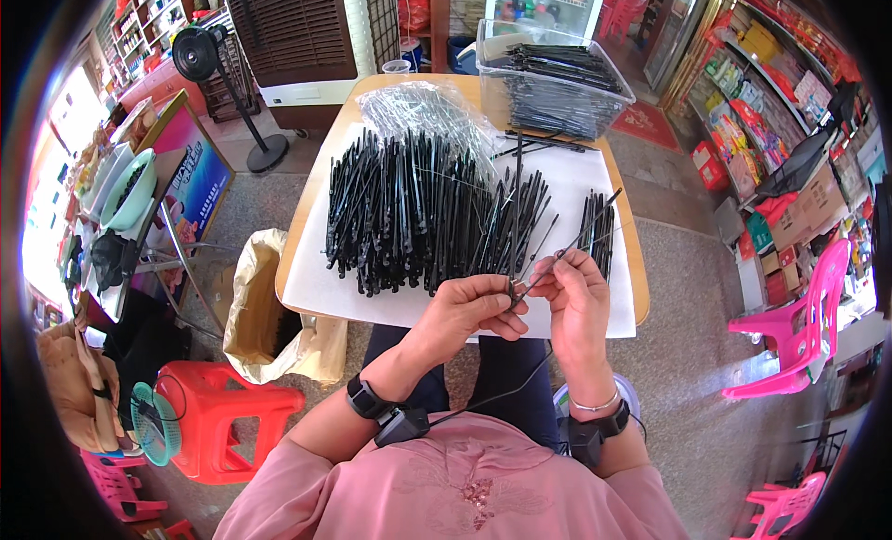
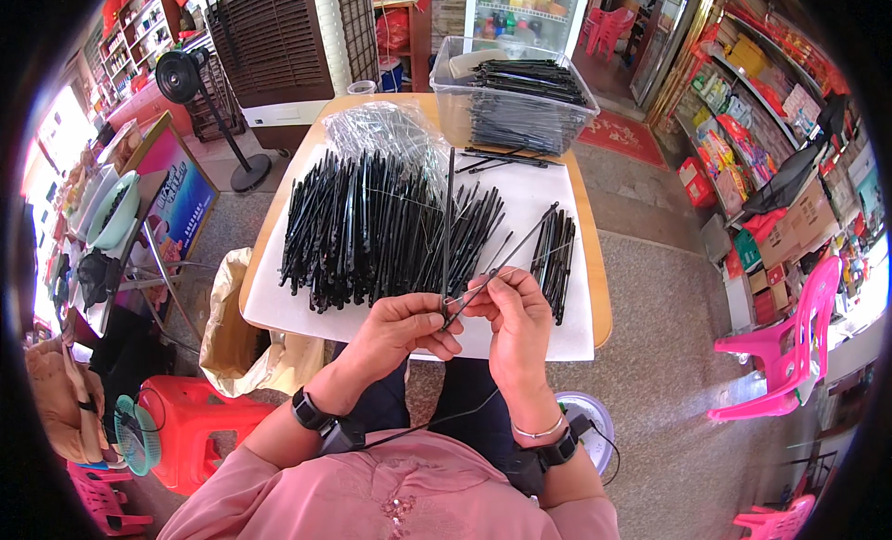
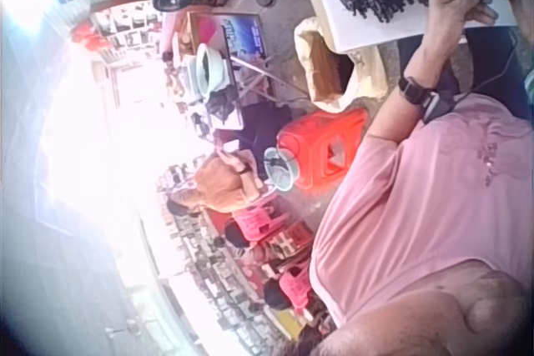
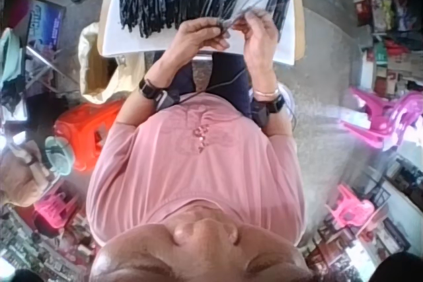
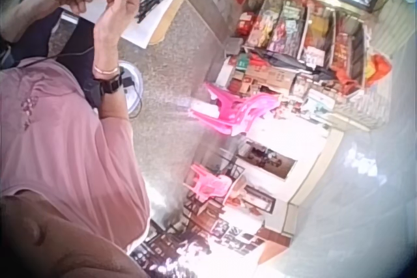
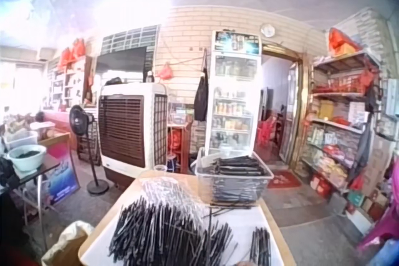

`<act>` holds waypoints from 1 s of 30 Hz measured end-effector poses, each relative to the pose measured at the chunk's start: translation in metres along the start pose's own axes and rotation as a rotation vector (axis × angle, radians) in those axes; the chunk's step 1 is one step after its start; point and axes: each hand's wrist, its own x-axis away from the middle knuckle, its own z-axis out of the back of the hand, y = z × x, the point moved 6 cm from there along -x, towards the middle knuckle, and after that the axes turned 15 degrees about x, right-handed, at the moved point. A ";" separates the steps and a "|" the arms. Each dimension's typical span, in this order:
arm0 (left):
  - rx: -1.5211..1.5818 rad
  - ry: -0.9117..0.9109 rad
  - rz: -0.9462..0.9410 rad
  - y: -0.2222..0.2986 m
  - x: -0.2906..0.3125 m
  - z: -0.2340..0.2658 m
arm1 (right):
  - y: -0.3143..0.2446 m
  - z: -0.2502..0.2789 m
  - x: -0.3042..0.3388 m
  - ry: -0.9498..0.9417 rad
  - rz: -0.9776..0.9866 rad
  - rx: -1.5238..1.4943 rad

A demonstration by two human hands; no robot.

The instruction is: Sorting and assembling black plastic stems or components at a workshop table.

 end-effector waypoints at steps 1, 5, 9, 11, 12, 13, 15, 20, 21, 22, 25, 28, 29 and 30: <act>-0.006 0.000 0.001 -0.001 0.000 0.000 | 0.001 0.000 0.001 0.001 -0.001 -0.002; -0.004 -0.019 0.004 -0.001 0.000 -0.001 | 0.005 0.003 0.003 0.006 -0.035 0.039; -0.041 -0.025 0.005 0.000 0.000 -0.003 | 0.004 0.002 0.004 0.004 -0.063 0.048; -0.049 -0.031 0.008 0.000 0.001 -0.002 | 0.006 0.003 0.004 0.004 -0.082 0.054; -0.071 -0.038 0.016 0.000 0.001 -0.003 | 0.007 0.004 0.004 0.003 -0.101 0.061; -0.091 -0.047 0.025 -0.001 0.001 -0.003 | 0.008 0.005 0.003 0.005 -0.101 0.062; -0.119 -0.059 0.028 -0.003 0.000 0.000 | 0.013 0.007 0.003 0.002 -0.164 0.093; -0.205 -0.058 0.034 -0.005 0.001 0.002 | 0.021 0.010 -0.001 -0.012 -0.236 0.124; -0.244 -0.069 0.035 -0.005 0.001 0.002 | 0.022 0.011 -0.002 -0.022 -0.251 0.129; -0.283 -0.077 0.036 -0.006 0.002 0.002 | 0.024 0.012 -0.004 -0.022 -0.252 0.128; -0.307 -0.092 0.036 -0.005 0.003 0.002 | 0.028 0.012 -0.005 -0.073 -0.288 0.179; -0.273 -0.047 0.041 -0.006 0.001 0.006 | 0.024 0.012 -0.002 0.029 -0.243 0.191; -0.273 -0.048 0.041 -0.006 0.001 0.005 | 0.016 0.011 0.000 0.046 -0.117 0.217; -0.249 0.006 0.034 -0.005 0.000 0.007 | 0.007 0.010 0.002 0.064 0.011 0.242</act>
